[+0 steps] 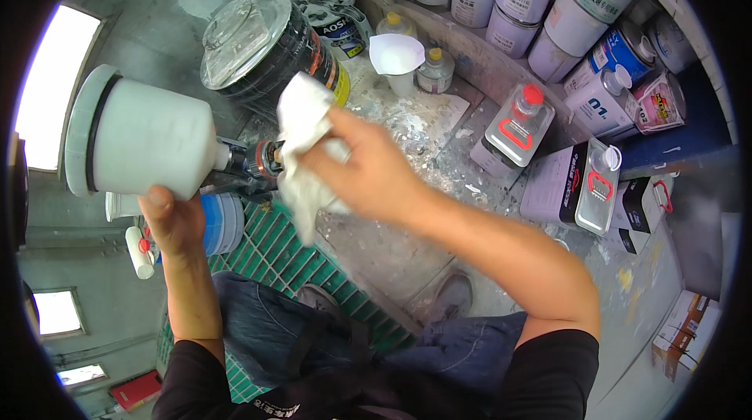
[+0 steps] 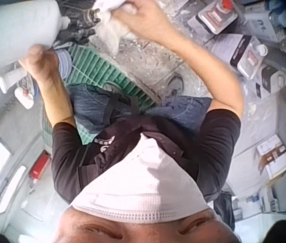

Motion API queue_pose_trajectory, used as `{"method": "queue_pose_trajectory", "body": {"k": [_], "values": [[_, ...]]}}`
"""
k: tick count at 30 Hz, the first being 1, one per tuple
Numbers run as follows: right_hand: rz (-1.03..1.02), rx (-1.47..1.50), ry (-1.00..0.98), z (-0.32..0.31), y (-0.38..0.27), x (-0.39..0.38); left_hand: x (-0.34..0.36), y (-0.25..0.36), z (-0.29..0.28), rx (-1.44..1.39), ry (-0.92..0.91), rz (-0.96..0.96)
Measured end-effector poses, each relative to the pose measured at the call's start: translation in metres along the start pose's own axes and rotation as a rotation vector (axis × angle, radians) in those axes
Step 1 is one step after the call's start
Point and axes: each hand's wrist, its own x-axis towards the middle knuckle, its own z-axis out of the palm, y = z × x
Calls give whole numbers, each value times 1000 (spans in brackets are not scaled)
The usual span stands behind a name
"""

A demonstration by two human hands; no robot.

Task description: The person cleans a spray gun with a cloth, then moves to a white car part in a paint booth and applies paint with the spray gun. The person repeatedly wipes the gun and adjusts the masking tape on the part while spraying.

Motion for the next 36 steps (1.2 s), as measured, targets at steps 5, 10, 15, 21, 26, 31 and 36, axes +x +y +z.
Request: {"method": "queue_pose_trajectory", "body": {"k": [5, 10, 15, 21, 26, 31, 36], "values": [[246, 122, -75, 18, 6, 8, -2, -4, 1, 141, -60, 22], [675, 546, 17, 14, 0, 9, -8, -9, 4, 258, -139, 0], [686, 515, 98, 17, 5, 8, -5, -8, 23, 254, -81, 48], [-314, -609, -7, 15, 11, -6, -2, -12, 1, 235, -123, -52], [-247, -383, -57, 12, 19, -3, 0, -12, -3, 177, -103, 4], [241, 379, 59, 4, 35, 3, 12, 1, -8, -15, -48, 50], [67, 309, -100, -2, 28, 6, 23, 19, -7, -90, -127, 14]]}}
